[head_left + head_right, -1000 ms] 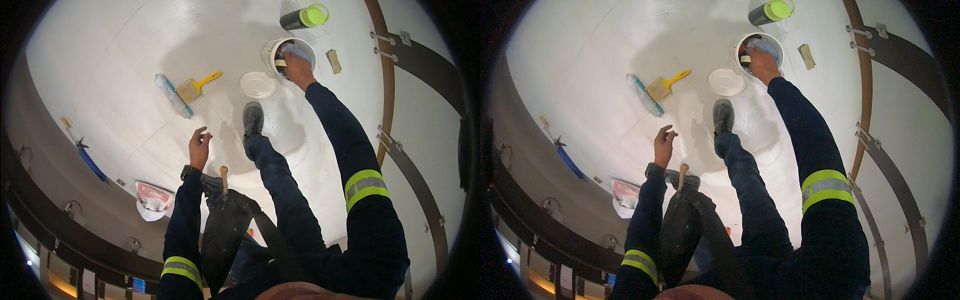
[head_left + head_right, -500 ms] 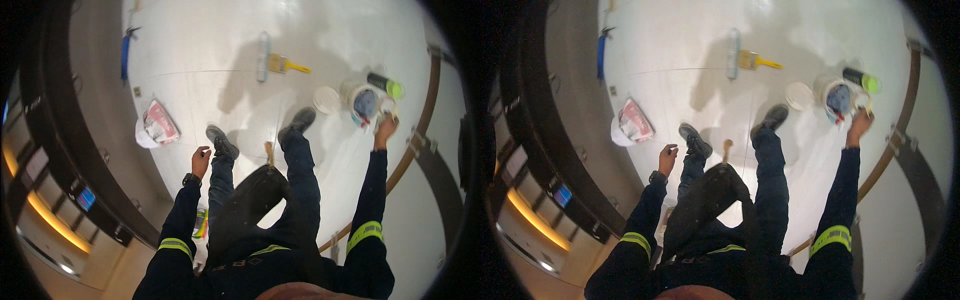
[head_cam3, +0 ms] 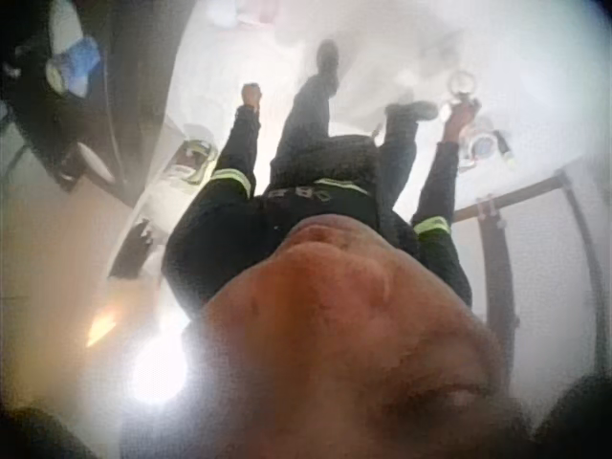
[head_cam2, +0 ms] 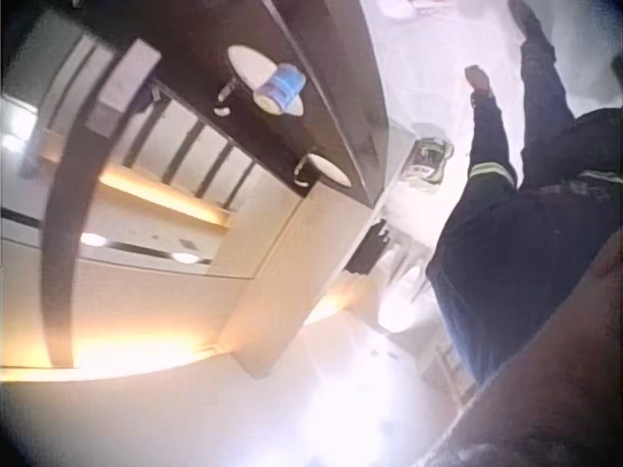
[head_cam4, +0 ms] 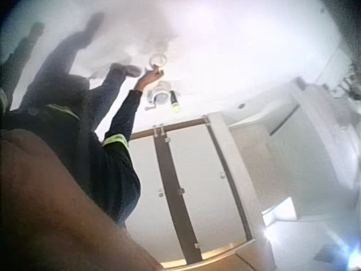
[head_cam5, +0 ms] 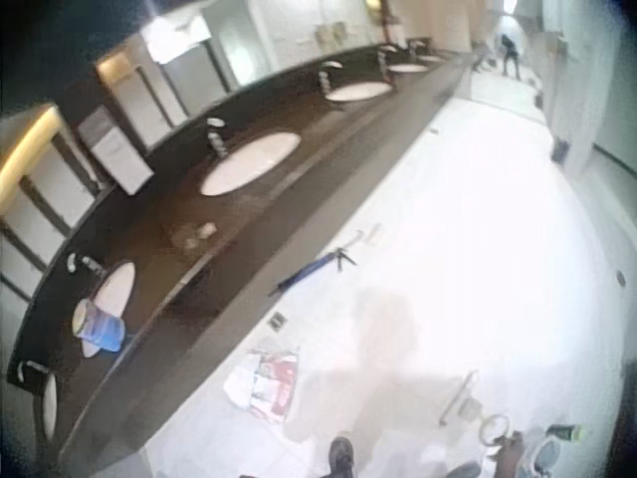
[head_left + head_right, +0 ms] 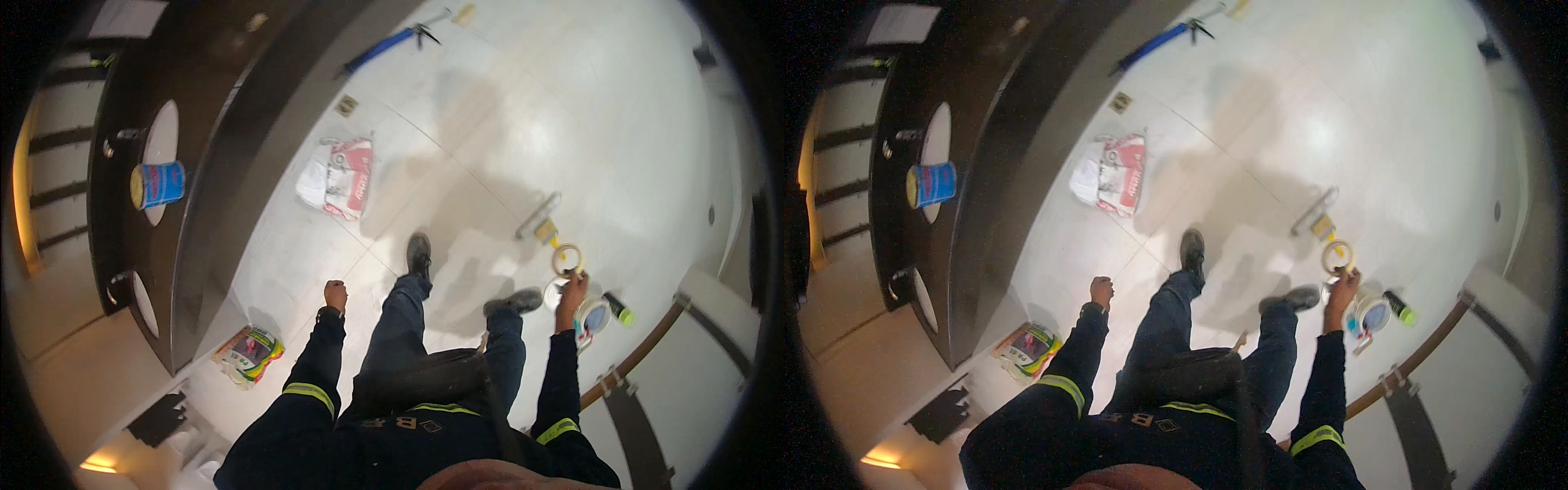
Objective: The person wipes a dark countertop with a cloth, retrieves a can and a roll of masking tape from a bucket, then applies strips of tape along the countertop edge. The person smooths the tape and continues wiping the surface.
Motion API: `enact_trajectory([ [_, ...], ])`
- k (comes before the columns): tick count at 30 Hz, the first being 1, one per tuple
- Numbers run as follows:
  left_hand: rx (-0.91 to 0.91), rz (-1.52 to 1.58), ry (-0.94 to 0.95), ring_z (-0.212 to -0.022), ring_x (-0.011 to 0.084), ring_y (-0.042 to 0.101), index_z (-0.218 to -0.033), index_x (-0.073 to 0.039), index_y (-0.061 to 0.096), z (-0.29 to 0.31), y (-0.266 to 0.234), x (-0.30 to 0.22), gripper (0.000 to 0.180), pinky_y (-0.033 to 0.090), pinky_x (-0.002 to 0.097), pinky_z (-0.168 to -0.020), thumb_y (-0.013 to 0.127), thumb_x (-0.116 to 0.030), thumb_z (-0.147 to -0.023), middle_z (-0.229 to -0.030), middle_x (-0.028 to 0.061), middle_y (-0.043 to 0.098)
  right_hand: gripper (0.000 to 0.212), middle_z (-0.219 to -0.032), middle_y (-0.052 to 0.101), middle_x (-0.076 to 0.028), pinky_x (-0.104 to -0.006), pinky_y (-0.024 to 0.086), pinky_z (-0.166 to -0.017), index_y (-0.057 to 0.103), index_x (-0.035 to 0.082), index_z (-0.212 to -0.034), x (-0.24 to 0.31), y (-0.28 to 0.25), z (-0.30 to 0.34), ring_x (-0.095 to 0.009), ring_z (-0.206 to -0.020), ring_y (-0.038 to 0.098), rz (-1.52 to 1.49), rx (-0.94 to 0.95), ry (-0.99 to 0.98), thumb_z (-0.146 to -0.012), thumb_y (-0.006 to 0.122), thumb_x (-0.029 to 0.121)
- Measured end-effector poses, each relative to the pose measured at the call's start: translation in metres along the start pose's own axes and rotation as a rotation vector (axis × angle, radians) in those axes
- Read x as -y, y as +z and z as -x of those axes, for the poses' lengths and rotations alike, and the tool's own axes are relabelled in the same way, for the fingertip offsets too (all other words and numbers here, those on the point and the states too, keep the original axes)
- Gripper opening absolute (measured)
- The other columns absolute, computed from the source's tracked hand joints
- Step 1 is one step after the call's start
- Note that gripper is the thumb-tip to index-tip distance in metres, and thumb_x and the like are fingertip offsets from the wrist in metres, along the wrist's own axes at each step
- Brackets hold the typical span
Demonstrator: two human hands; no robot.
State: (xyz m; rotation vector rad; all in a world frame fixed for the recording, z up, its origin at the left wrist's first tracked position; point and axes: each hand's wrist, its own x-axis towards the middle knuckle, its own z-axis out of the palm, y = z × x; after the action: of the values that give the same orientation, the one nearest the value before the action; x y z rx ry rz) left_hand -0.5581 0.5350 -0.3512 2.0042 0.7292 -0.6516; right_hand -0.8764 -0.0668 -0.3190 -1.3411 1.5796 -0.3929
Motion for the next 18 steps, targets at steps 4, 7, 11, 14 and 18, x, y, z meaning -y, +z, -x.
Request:
enact_trajectory([
  [4, -0.085, 0.138, 0.018, -0.071, 0.0186, 0.066, -0.107, -0.001, 0.064, -0.039, -0.021, -0.047, 0.015, 0.059, 0.0331, -0.061, 0.059, 0.000, -0.092, -0.084, 0.0077, 0.066, 0.027, -0.094, 0.066, -0.009, -0.0304, 0.044, -0.067, 0.059, -0.001, -0.119, 0.095, 0.155, 0.050, -0.014, -0.075, 0.054, -0.081, 0.127, -0.208, -0.098, 0.061, 0.016],
  [7, -0.057, 0.294, 0.067, -0.074, 0.0210, 0.069, -0.109, 0.001, 0.062, -0.059, -0.051, -0.080, 0.017, 0.061, 0.0347, -0.065, 0.057, 0.001, -0.093, -0.089, 0.0109, 0.069, 0.026, -0.106, 0.068, -0.010, -0.0291, 0.048, -0.085, 0.058, -0.002, -0.123, 0.238, 0.255, 0.107, -0.016, -0.096, 0.063, -0.158, 0.452, -0.286, -0.102, 0.059, 0.014],
  [11, -0.107, 0.082, 0.060, -0.072, 0.0192, 0.070, -0.108, -0.001, 0.064, -0.066, -0.067, -0.123, 0.017, 0.057, 0.0318, -0.062, 0.064, -0.003, -0.091, -0.092, 0.0132, 0.075, 0.035, -0.108, 0.070, -0.011, -0.0296, 0.048, -0.092, 0.061, -0.003, -0.131, 0.439, 0.336, 0.144, -0.016, -0.101, 0.062, -0.152, 0.559, -0.761, -0.103, 0.055, 0.017],
  [14, -0.174, -0.097, 0.202, -0.070, 0.0207, 0.073, -0.101, -0.002, 0.068, -0.105, -0.074, -0.114, 0.011, 0.059, 0.0336, -0.060, 0.069, -0.005, -0.091, -0.086, 0.0135, 0.075, 0.035, -0.099, 0.072, -0.009, -0.0297, 0.049, -0.083, 0.065, -0.003, -0.128, 0.561, 0.393, 0.120, -0.016, -0.090, 0.062, -0.221, 0.568, -1.048, -0.104, 0.053, 0.020],
  [18, -0.273, -0.333, 0.292, -0.078, 0.0263, 0.074, -0.101, -0.003, 0.074, -0.158, -0.062, -0.157, 0.022, 0.057, 0.0380, -0.071, 0.073, -0.021, -0.088, -0.086, 0.0147, 0.076, 0.023, -0.088, 0.068, -0.019, -0.0391, 0.049, -0.068, 0.070, 0.002, -0.106, 0.662, 0.488, 0.060, -0.033, -0.071, 0.061, -0.049, 0.550, -1.347, -0.101, 0.054, 0.018],
])
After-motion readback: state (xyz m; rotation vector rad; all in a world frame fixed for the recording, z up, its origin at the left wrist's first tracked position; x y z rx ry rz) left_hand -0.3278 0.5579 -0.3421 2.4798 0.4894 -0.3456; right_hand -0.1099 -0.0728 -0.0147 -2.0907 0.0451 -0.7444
